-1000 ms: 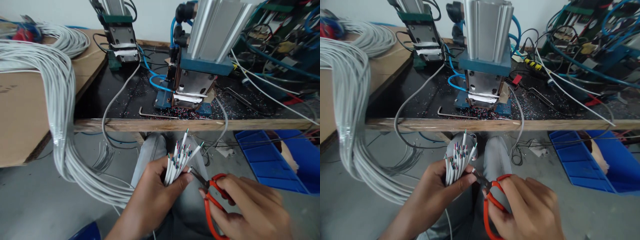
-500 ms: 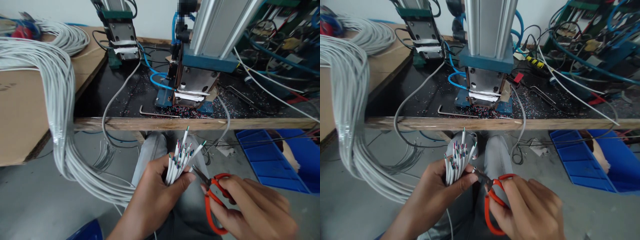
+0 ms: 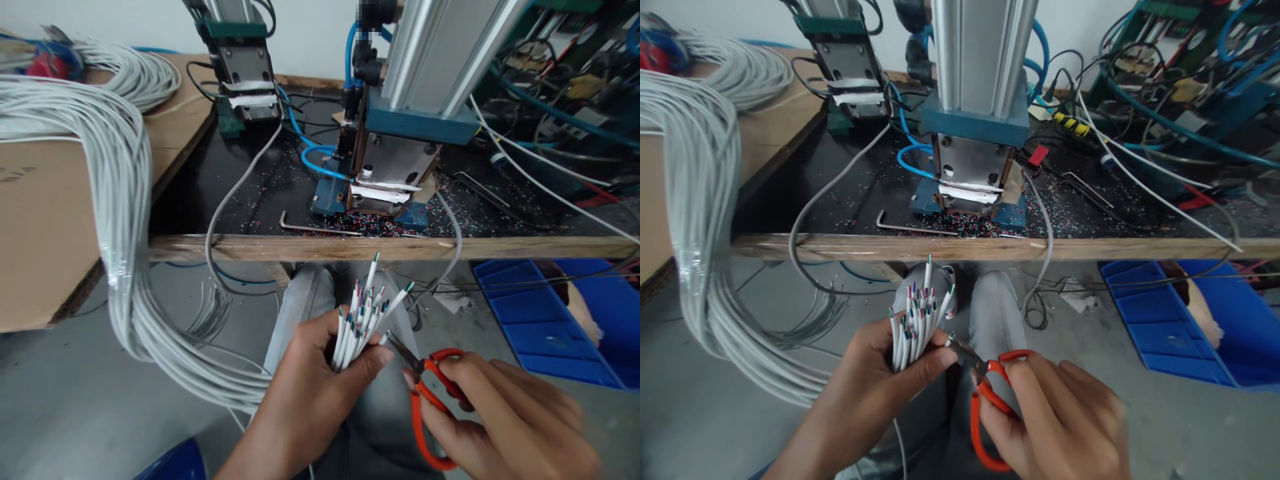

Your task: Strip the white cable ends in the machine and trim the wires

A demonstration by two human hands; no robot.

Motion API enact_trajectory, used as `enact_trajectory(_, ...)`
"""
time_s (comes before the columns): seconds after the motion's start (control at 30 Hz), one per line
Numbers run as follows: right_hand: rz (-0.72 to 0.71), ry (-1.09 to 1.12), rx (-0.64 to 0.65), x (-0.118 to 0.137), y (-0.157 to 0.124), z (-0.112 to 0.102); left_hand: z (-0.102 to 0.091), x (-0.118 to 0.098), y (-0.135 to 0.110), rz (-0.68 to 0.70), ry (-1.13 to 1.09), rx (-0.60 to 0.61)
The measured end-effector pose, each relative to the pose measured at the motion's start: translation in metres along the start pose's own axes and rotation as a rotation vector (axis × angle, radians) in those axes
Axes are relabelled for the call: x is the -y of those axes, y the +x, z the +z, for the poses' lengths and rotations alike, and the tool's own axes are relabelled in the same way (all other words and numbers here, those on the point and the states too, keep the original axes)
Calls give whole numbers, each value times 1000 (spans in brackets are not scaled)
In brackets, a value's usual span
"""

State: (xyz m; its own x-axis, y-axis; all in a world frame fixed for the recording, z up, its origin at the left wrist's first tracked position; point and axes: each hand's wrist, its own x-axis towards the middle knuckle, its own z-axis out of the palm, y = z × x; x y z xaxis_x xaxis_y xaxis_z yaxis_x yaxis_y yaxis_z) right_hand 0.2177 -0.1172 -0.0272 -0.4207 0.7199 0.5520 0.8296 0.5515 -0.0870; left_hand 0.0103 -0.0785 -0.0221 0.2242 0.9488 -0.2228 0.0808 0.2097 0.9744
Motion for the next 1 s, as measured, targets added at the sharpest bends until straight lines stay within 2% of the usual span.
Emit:
enact_trajectory(0.43,13,14,-39,2,0,1,0,-1,1,-11,-9,-2)
enact_trajectory(0.57,30,11,-5,1,-3,1,0,-1,0,-3,-5,-6)
enact_trajectory(0.77,32,12,-68,3,-2,5,0,-2,0,7,4,-1)
enact_trajectory(1.0,24,46,-43,4,-1,2,0,-1,0,8,-16,-8)
